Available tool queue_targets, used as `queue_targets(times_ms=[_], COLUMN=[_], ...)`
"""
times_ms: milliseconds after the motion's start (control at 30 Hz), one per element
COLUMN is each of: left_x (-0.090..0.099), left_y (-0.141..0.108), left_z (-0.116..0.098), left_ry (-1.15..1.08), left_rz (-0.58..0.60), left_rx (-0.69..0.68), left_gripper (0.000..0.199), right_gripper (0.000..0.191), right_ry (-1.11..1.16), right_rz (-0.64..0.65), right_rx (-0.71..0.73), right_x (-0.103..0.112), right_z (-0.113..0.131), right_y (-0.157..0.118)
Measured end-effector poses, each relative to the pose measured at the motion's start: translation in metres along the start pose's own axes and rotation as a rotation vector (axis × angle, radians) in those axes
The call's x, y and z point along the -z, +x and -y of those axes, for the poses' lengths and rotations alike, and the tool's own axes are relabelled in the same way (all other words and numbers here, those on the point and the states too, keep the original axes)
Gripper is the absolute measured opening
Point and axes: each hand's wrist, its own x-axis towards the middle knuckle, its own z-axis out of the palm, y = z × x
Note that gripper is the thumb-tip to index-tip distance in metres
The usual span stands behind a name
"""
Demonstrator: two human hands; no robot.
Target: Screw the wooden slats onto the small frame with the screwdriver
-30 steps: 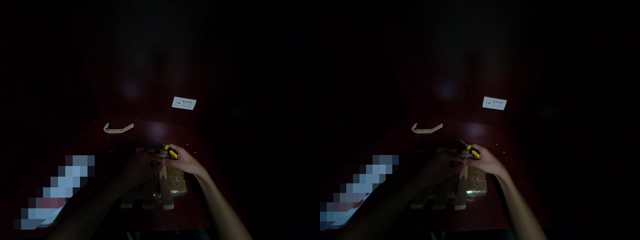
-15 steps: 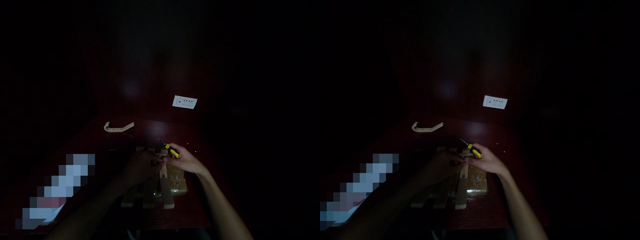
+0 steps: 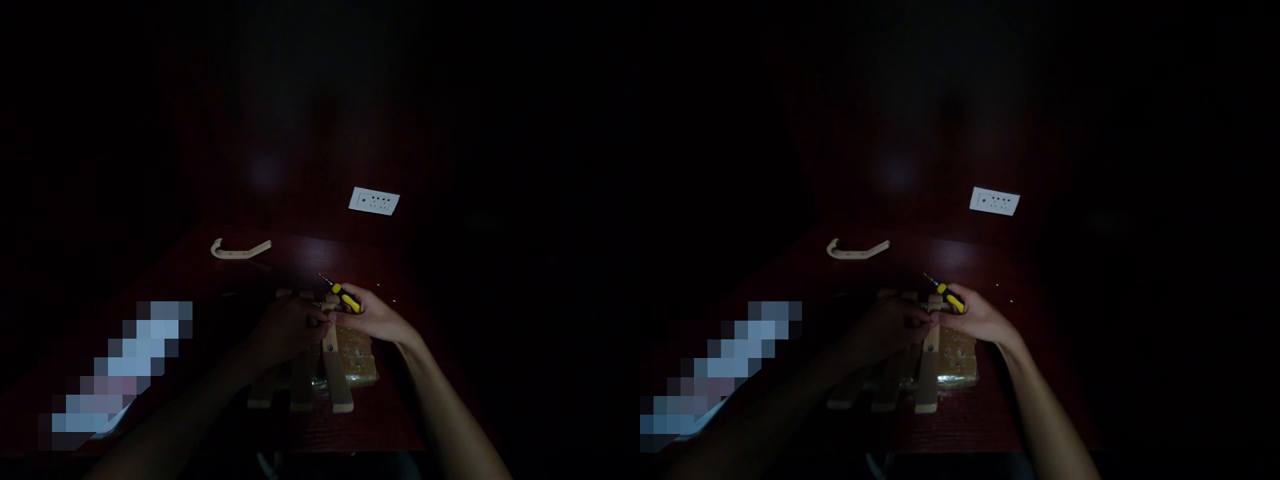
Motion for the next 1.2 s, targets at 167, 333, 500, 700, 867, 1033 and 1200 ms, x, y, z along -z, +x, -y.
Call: queue_targets(times_ms=[167, 333, 500, 700, 867, 1033, 1200], left_x=[0.003, 0.004, 0.004, 0.005, 0.007, 0.009, 0.004], left_y=[-0.001, -0.001, 0.0, -0.001, -0.001, -0.001, 0.0], left_z=[-0.005, -0.007, -0.007, -0.006, -0.009, -0.011, -0.006], left_ry=[0.003, 0.004, -0.005, 0.005, 0.008, 0.018, 0.012], left_rz=[0.042, -0.004, 0.022, 0.043, 0.041, 0.054, 0.034], left_rx=[0.011, 0.012, 0.038, 0.015, 0.024, 0.016, 0.016], left_gripper=[0.022, 0.021, 0.023, 0.025, 0.025, 0.025, 0.024], right_gripper=[0.035, 0.035, 0.035, 0.034, 0.032, 0.035, 0.035], right_ry=[-0.011, -0.023, -0.044, -0.06, -0.079, -0.108, -0.155], right_rz=[0.006, 0.009, 0.018, 0.03, 0.034, 0.045, 0.065], right_rx=[-0.002, 0.012, 0.021, 0.037, 0.039, 0.053, 0.075], right_x=[-0.001, 0.0, 0.001, 0.001, 0.002, 0.003, 0.004], right_z=[0.0, -0.002, 0.001, 0.004, 0.001, 0.0, 0.002], right_y=[0.001, 0.003, 0.003, 0.003, 0.004, 0.004, 0.004])
